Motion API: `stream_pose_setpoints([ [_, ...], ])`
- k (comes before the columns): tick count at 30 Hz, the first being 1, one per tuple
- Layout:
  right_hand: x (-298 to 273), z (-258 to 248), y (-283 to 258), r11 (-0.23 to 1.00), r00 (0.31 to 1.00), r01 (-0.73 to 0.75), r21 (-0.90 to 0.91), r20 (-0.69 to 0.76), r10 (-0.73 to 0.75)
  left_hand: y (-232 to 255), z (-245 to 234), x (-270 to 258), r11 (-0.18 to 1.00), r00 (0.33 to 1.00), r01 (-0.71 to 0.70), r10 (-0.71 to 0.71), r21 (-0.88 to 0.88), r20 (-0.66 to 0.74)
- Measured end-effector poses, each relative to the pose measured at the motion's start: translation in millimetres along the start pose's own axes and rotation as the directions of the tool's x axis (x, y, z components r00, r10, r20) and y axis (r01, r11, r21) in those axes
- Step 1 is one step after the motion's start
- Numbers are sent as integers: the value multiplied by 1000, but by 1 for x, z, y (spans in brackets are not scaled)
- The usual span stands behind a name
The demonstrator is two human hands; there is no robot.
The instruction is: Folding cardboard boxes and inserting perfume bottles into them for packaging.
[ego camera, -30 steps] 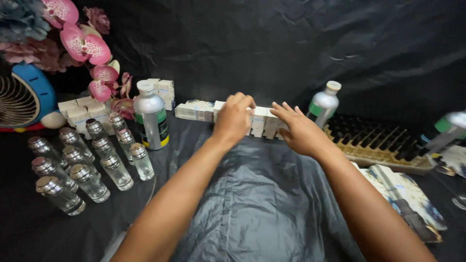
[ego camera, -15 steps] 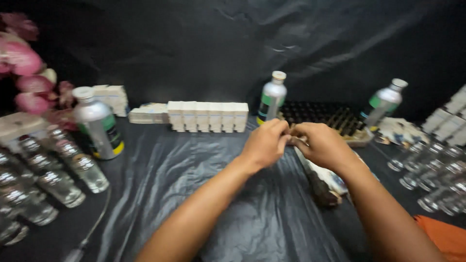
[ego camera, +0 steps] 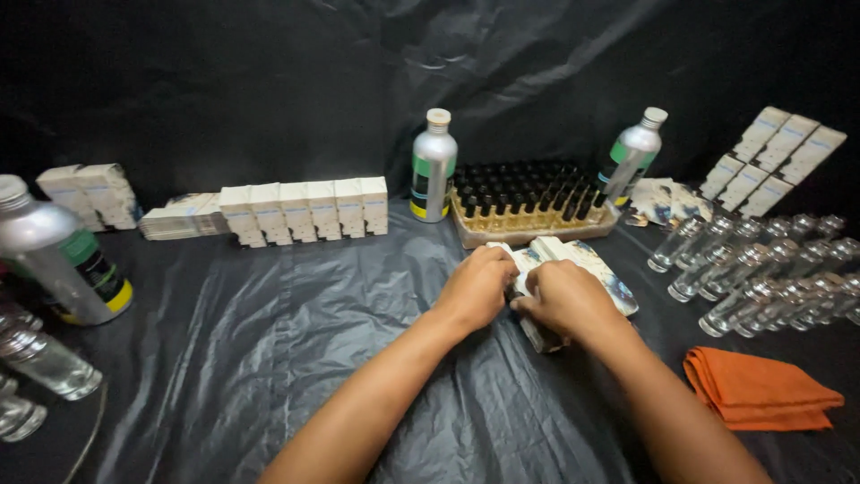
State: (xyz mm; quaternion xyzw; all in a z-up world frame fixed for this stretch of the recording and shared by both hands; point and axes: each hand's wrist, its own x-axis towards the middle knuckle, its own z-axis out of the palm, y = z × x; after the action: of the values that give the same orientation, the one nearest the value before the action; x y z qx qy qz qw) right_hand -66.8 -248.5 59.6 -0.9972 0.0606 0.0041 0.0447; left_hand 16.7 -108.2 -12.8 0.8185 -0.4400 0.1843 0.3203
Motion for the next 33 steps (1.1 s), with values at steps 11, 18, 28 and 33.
stream_pose_setpoints([
  [11,-2,4,0,992,996,-82,92,-24,84,-22,34,-6,997,990,-62,66,37,-122],
  [18,-5,-2,-4,972,994,-80,223,-54,94,-16,30,-7,1000,990,-24,23,-2,-136],
  [28,-3,34,16,932,786,9,-362,-574,-231,50,-19,16,432,740,570,-640,-699,208],
  [33,-13,34,4,863,530,39,-504,-722,-445,27,21,24,28,674,422,-678,-906,293],
])
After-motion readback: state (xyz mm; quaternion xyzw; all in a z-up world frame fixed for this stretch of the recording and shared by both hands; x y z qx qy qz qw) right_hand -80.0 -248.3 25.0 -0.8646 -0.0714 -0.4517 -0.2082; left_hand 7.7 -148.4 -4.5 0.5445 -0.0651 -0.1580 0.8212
